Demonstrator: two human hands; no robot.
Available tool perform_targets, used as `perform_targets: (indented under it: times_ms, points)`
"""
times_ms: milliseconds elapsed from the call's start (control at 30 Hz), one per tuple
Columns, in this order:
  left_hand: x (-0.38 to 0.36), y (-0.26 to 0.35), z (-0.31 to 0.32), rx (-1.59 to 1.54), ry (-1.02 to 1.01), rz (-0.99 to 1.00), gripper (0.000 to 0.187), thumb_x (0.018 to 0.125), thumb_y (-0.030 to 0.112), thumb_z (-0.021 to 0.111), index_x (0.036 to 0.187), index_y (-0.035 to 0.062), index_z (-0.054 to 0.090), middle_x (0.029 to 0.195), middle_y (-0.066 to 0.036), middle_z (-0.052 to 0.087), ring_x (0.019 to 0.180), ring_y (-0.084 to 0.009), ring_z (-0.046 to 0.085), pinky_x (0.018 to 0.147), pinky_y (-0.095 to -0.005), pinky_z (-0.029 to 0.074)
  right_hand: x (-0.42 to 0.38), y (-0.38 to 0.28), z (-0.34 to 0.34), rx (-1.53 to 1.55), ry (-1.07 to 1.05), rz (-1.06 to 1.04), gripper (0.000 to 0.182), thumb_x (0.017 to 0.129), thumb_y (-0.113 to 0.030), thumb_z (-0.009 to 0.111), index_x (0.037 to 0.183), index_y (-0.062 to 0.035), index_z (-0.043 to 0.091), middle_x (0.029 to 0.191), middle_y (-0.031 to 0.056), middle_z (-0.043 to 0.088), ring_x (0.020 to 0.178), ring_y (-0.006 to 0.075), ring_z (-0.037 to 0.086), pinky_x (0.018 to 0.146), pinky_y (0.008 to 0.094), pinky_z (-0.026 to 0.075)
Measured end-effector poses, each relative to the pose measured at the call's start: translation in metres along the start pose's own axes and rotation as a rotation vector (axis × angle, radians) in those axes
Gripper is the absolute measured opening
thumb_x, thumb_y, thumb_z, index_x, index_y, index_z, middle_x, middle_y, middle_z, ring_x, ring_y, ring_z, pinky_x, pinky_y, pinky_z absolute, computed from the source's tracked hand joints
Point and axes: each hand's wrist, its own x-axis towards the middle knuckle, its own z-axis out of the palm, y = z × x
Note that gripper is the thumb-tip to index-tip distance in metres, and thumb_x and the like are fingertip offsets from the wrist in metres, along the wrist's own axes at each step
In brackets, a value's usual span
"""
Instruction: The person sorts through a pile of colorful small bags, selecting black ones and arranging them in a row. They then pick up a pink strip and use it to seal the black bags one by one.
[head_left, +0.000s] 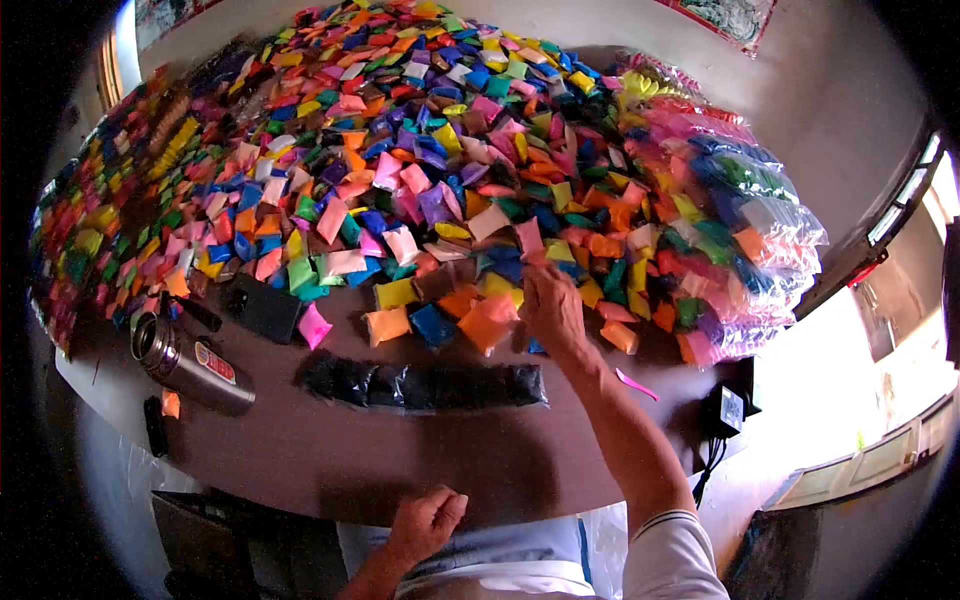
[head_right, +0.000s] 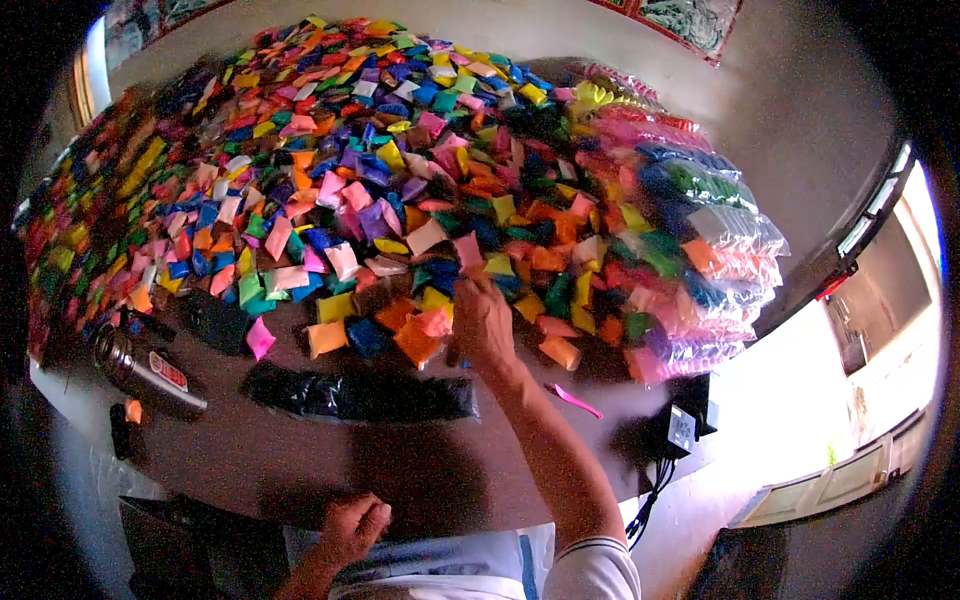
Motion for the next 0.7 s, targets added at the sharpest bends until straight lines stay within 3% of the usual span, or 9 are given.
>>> perform_targets:
  times_ms: [167, 300, 367, 400, 467, 567, 633, 667, 700]
  points:
    - [-0.003, -0.054, 0.01, -0.014, -0.108, -0.094, 0.026, 0.093, 0.023, 0.057, 0.078, 0.0029, 0.062, 0.068, -0.013, 0.062, 0.058, -0.0218, 0.06, 0.054, -0.0337, 0.049, 0.07, 0.045, 0.037, -0.13, 0.057, -0.154, 0.022, 0.088, -0.011, 0.056, 0.108, -0.0074, 0.063, 0.105, 0.0159, 0.057, 0.091, 0.0378, 0.059, 0.075, 0.0464, 0.049]
    - [-0.002, -0.033, 0.009, -0.003, -0.021, -0.044, 0.025, 0.092, 0.022, 0.057, 0.076, 0.0045, 0.061, 0.069, -0.011, 0.063, 0.059, -0.023, 0.061, 0.056, -0.0348, 0.05, 0.113, 0.034, 0.03, -0.122, -0.098, -0.03, 0.026, 0.091, -0.014, 0.054, 0.115, -0.0107, 0.063, 0.111, 0.0145, 0.053, 0.094, 0.0381, 0.059, 0.078, 0.0479, 0.049]
    - [-0.001, -0.024, 0.006, -0.114, -0.035, -0.152, 0.03, 0.093, 0.03, 0.059, 0.078, 0.0044, 0.062, 0.067, -0.002, 0.06, 0.059, -0.0095, 0.056, 0.056, -0.0248, 0.049, 0.13, 0.024, 0.021, 0.047, -0.242, 0.009, 0.03, 0.094, -0.021, 0.051, 0.12, -0.0119, 0.062, 0.116, 0.0146, 0.056, 0.102, 0.0373, 0.058, 0.084, 0.048, 0.048]
    - [0.0, -0.025, 0.005, -0.109, -0.027, -0.156, 0.03, 0.093, 0.03, 0.059, 0.078, 0.0044, 0.062, 0.067, -0.002, 0.06, 0.059, -0.0095, 0.056, 0.056, -0.0248, 0.049, 0.139, 0.05, 0.047, 0.175, -0.232, 0.04, 0.032, 0.094, -0.025, 0.051, 0.122, -0.0118, 0.06, 0.122, 0.016, 0.057, 0.107, 0.0372, 0.058, 0.089, 0.0464, 0.046]
    - [0.003, -0.029, 0.001, -0.074, -0.143, -0.14, 0.028, 0.093, 0.028, 0.059, 0.078, 0.0051, 0.061, 0.067, -0.002, 0.061, 0.06, -0.0096, 0.057, 0.056, -0.0256, 0.049, 0.149, 0.06, 0.06, 0.091, -0.213, 0.021, 0.031, 0.093, -0.026, 0.052, 0.119, -0.0108, 0.062, 0.122, 0.0163, 0.059, 0.108, 0.0369, 0.058, 0.089, 0.0462, 0.046]
    - [-0.001, -0.017, 0.002, -0.151, -0.03, -0.121, 0.026, 0.094, 0.027, 0.056, 0.08, 0.0061, 0.061, 0.066, -0.002, 0.06, 0.058, -0.0091, 0.057, 0.055, -0.025, 0.048, 0.15, 0.066, 0.079, -0.076, -0.011, 0.004, 0.029, 0.09, -0.027, 0.057, 0.112, -0.0096, 0.065, 0.111, 0.0162, 0.065, 0.099, 0.0388, 0.061, 0.084, 0.0444, 0.049]
    - [0.0, -0.005, -0.003, -0.127, -0.052, -0.136, 0.025, 0.095, 0.025, 0.055, 0.081, 0.0059, 0.061, 0.067, -0.002, 0.061, 0.058, -0.0092, 0.057, 0.055, -0.025, 0.048, 0.149, 0.045, 0.05, 0.158, 0.006, 0.275, 0.03, 0.088, -0.022, 0.062, 0.113, -0.0062, 0.064, 0.096, 0.0119, 0.069, 0.088, 0.0329, 0.065, 0.078, 0.0395, 0.051]
    - [0.0, -0.002, -0.003, -0.105, -0.076, -0.151, 0.024, 0.096, 0.024, 0.053, 0.082, 0.0058, 0.061, 0.069, -0.003, 0.061, 0.058, -0.0094, 0.057, 0.055, -0.0251, 0.048, 0.142, 0.036, 0.038, 0.153, 0.003, 0.28, 0.03, 0.088, -0.022, 0.062, 0.113, -0.0062, 0.064, 0.096, 0.0119, 0.069, 0.088, 0.0329, 0.065, 0.078, 0.0395, 0.051]
    - [-0.002, -0.012, -0.001, -0.111, -0.085, -0.153, 0.024, 0.096, 0.024, 0.053, 0.082, 0.0058, 0.061, 0.069, -0.003, 0.061, 0.058, -0.0094, 0.057, 0.055, -0.0251, 0.048, 0.128, 0.027, 0.027, 0.411, 0.099, 0.333, 0.027, 0.087, -0.02, 0.064, 0.109, -0.0041, 0.062, 0.088, 0.0093, 0.067, 0.08, 0.0272, 0.064, 0.071, 0.0358, 0.051]
